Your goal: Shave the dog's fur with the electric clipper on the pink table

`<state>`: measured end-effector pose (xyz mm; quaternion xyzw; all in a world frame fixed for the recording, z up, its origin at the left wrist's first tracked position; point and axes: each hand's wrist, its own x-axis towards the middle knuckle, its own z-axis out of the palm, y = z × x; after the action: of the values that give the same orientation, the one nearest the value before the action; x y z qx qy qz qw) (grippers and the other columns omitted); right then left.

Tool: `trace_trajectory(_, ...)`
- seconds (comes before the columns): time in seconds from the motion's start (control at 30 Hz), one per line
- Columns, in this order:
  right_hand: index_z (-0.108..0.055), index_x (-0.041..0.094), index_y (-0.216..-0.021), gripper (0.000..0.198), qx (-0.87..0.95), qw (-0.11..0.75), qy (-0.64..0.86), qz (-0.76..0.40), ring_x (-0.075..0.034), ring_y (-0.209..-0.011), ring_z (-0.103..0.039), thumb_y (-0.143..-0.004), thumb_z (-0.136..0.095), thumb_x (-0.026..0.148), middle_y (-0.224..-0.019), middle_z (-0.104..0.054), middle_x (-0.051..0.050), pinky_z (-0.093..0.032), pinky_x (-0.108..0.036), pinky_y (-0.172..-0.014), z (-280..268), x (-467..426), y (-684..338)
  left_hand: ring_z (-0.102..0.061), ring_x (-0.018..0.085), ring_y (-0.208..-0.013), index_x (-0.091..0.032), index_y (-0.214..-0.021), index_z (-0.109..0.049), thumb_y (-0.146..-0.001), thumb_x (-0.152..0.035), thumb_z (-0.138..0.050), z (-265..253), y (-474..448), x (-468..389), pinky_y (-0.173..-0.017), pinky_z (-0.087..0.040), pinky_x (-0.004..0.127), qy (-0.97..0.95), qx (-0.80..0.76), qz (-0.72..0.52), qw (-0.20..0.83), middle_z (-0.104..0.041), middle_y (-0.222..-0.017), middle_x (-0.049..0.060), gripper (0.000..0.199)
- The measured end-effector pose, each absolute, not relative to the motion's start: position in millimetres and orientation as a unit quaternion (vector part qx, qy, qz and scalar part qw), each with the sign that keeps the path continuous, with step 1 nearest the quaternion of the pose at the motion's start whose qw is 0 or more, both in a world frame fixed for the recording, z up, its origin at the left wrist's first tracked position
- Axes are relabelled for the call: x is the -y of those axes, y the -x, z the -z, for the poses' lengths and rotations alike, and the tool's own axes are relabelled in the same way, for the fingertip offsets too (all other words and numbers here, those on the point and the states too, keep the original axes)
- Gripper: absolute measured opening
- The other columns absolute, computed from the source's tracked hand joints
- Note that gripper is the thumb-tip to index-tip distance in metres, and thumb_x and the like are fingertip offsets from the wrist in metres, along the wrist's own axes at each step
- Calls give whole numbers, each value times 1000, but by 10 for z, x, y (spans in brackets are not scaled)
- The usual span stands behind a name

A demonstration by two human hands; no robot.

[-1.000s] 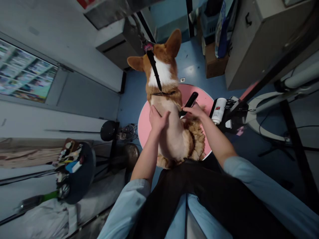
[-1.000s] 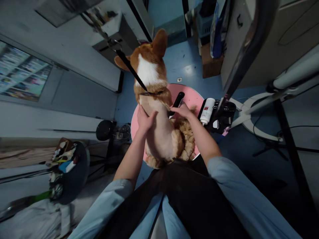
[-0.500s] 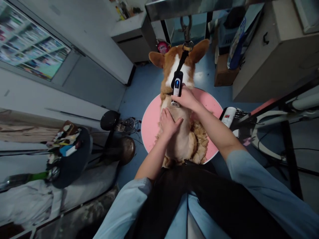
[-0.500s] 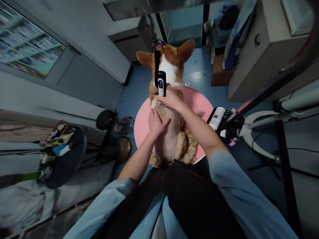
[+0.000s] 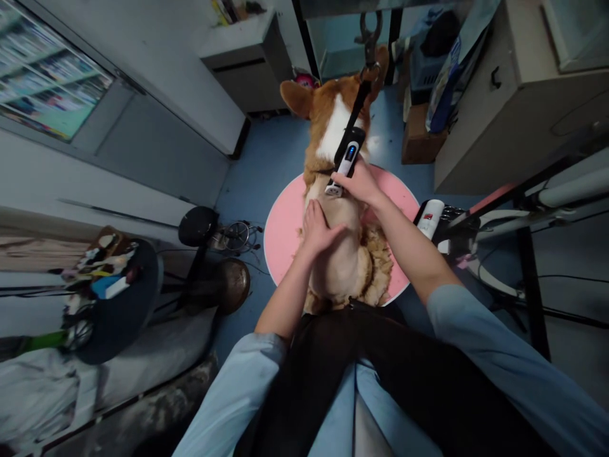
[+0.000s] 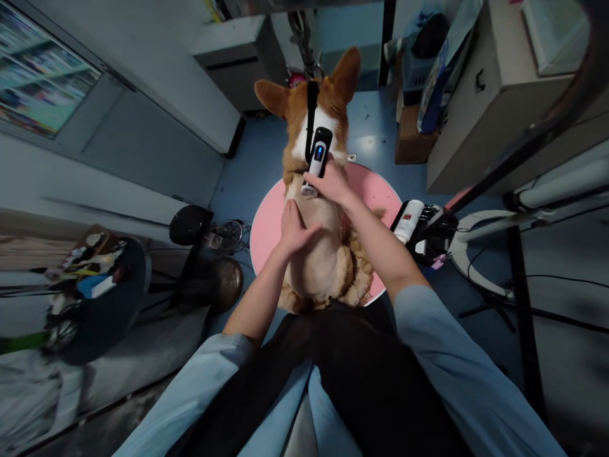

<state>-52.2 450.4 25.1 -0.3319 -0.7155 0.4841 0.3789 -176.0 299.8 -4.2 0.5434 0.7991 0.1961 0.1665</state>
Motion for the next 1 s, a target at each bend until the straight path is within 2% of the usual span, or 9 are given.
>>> trace_trajectory(0.1,-59,23,-100,42,691,379,337,-516,-25,-95,-66,-72,-84,42,-93,-65,-3,-60,-42,-86,-163,-4459,373,-38,27,-156,-14,-155,-47,-101,-54,-47,10,1939,-2986,-130,-29,44,-533,-782,-262,191,-44,-163,18,67)
trace_trajectory(0.17,-58,23,-92,37,682,346,324,-556,-21,-80,-64,-71,-84,39,-81,-62,0,-61,-39,-76,-116,-4337,231,-42,26,-153,-16,-150,-54,-104,-51,-40,-18,1966,-2949,-129,-30,45,-530,-783,-274,176,-50,-159,17,59)
trace_trajectory(0.27,-58,22,-84,32,679,297,317,-592,-18,-69,-60,-70,-83,36,-74,-62,1,-59,-36,-70,-58,-4063,-1,-35,33,-156,-18,-154,-51,-98,-57,-54,-29,1846,-2875,-128,-29,53,-520,-801,-248,165,-43,-163,18,68)
trace_trajectory(0.4,-63,21,-88,30,684,268,328,-594,-21,-80,-66,-67,-81,32,-85,-70,-1,-59,-37,-80,70,-3636,-248,-24,39,-160,-15,-163,-35,-84,-58,-72,15,1664,-2857,-129,-25,55,-507,-821,-212,154,-28,-170,22,97)
trace_trajectory(0.47,-64,21,-91,32,685,250,324,-602,-23,-85,-68,-67,-80,33,-90,-72,-2,-59,-39,-83,150,-3393,-345,-24,38,-160,-17,-165,-31,-83,-58,-73,36,1664,-2899,-129,-25,55,-505,-824,-213,144,-28,-171,21,101)
trace_trajectory(0.6,-65,22,-96,33,688,231,305,-617,-23,-88,-68,-67,-78,33,-94,-72,-4,-58,-41,-85,241,-2930,-517,-36,38,-153,-18,-164,-34,-87,-58,-66,34,1775,-3024,-127,-31,53,-488,-830,-228,145,-40,-165,19,93)
trace_trajectory(0.7,-66,23,-97,36,679,264,322,-604,-24,-90,-68,-66,-80,35,-97,-72,-5,-58,-41,-85,217,-2807,-555,-43,39,-148,-19,-161,-40,-88,-59,-65,-6,1814,-3111,-124,-36,53,-488,-829,-235,141,-49,-156,18,87)
trace_trajectory(0.83,-63,22,-93,36,665,312,370,-569,-23,-86,-66,-69,-80,43,-92,-71,-5,-56,-39,-81,165,-2960,-384,-44,41,-145,-21,-158,-45,-86,-62,-66,-79,1787,-3201,-120,-38,52,-487,-832,-232,131,-54,-150,18,86)
trace_trajectory(1.0,-65,19,-89,29,715,234,411,-514,-20,-76,-65,-70,-77,37,-83,-71,-4,-54,-36,-76,260,-2737,-262,-47,42,-142,-21,-152,-52,-88,-64,-64,-100,1865,-3298,-118,-39,52,-472,-838,-238,138,-57,-146,19,78)
